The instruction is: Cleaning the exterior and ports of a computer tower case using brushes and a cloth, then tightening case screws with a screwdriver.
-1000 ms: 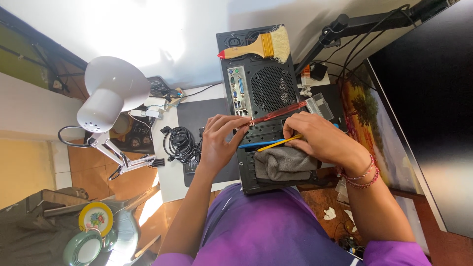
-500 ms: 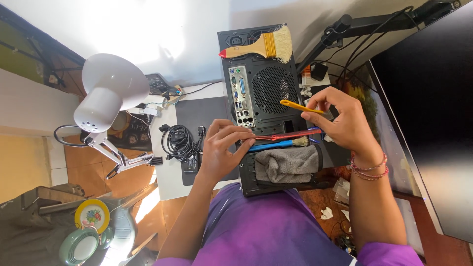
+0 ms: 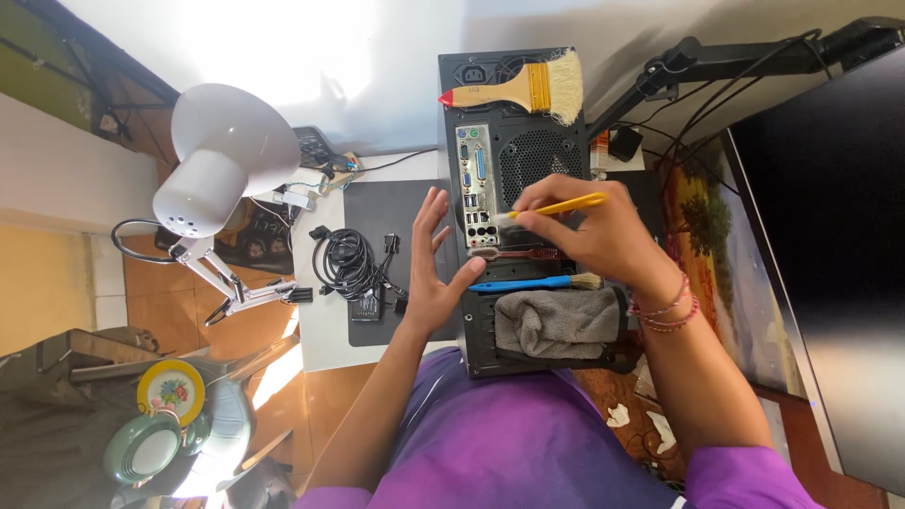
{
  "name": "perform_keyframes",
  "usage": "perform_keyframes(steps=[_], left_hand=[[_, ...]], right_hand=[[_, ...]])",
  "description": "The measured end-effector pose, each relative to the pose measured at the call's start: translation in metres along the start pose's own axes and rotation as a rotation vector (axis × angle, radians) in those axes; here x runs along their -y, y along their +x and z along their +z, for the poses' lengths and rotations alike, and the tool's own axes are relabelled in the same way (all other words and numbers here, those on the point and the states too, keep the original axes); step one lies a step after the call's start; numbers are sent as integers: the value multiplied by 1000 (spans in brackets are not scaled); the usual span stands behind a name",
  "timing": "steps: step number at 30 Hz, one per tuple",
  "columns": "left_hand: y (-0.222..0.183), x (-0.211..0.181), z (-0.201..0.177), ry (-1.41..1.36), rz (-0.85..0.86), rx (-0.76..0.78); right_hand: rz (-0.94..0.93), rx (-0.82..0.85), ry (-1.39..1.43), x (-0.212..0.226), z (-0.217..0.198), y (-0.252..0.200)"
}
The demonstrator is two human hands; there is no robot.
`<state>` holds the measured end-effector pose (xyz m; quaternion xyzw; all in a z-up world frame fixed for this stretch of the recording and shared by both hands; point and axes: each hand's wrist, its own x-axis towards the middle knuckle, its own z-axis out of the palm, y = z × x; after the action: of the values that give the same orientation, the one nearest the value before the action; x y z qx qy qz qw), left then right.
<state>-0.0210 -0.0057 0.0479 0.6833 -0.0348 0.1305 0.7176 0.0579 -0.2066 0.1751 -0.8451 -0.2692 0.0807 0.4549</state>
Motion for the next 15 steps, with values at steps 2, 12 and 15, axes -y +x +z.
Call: perform_keyframes(steps=[2,12,15], left_hand=[[-4,10,1,136,95,-18],[-8,10,-6,221,128,-33],[-6,9,-7,191,133,-6]], right_hand=[[-56,56,-24,-1,5,7],[-284,175,-349,-3,4,21],[-241,249,-183,3,13,25]])
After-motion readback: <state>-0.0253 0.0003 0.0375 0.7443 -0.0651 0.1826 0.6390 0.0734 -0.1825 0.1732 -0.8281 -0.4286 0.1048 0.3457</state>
